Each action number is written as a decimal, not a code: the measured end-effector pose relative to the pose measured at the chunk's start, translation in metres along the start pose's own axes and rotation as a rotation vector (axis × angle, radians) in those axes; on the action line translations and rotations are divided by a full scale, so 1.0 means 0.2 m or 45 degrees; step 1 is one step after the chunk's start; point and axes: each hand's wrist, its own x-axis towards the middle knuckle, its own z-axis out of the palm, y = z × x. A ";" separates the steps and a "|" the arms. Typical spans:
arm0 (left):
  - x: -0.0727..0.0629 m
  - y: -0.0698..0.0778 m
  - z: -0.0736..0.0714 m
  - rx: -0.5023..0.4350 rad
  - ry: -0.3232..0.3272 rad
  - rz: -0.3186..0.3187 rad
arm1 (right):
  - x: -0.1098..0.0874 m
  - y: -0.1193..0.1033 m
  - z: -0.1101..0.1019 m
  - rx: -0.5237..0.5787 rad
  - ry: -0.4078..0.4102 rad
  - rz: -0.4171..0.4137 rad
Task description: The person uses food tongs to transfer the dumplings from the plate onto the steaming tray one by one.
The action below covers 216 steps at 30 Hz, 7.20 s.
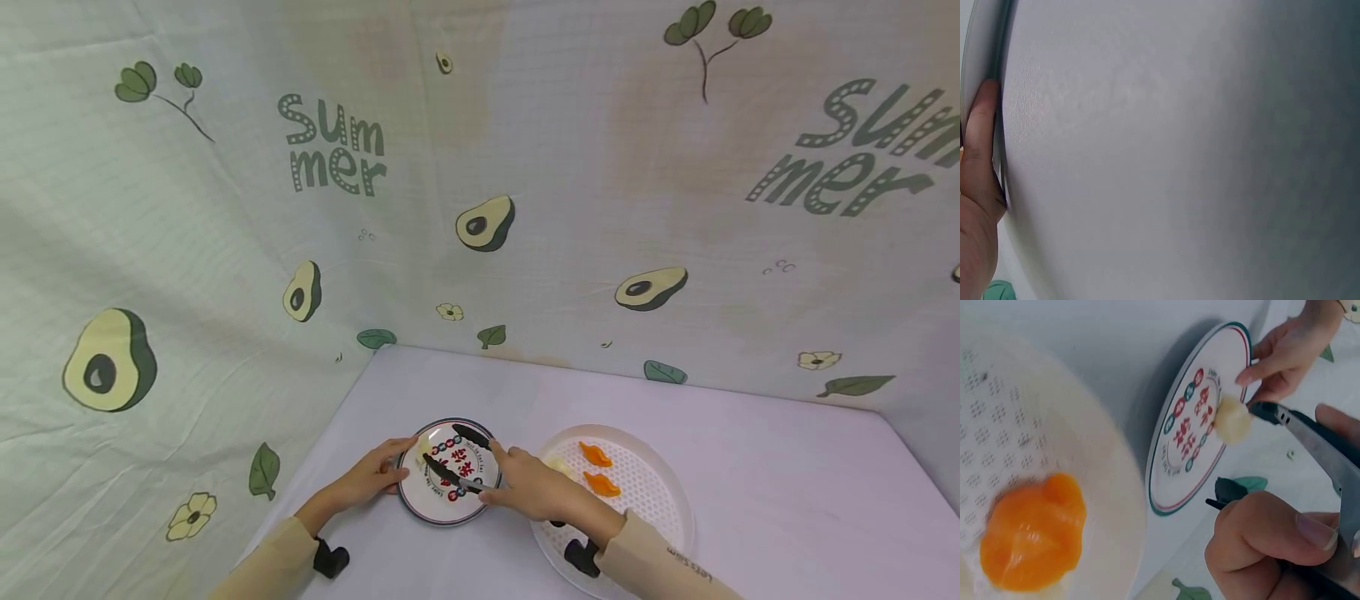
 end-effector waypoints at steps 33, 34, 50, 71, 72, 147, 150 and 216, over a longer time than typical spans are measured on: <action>0.00 0.00 0.00 -0.074 0.000 0.028 | 0.11 -0.13 0.33 0.042 0.116 0.151; 0.00 0.00 0.00 -0.080 0.001 0.030 | 0.11 -0.13 0.34 0.026 0.120 0.145; -0.01 0.02 0.02 -0.079 -0.003 0.025 | 0.07 -0.14 0.36 -0.102 0.172 0.067; -0.01 0.01 0.01 -0.022 0.004 0.027 | -0.16 -0.10 0.16 0.026 0.241 0.054; -0.01 0.01 0.01 -0.019 0.004 0.023 | -0.18 -0.09 0.15 0.022 0.257 0.050; -0.02 0.01 0.03 0.010 0.022 -0.039 | -0.93 0.68 0.00 -0.217 0.253 0.344; -0.02 0.01 0.03 0.005 0.029 -0.033 | -0.92 0.68 0.00 -0.204 0.234 0.375; -0.01 -0.01 0.01 -0.013 0.006 0.031 | -0.17 -0.12 0.40 0.313 0.311 0.227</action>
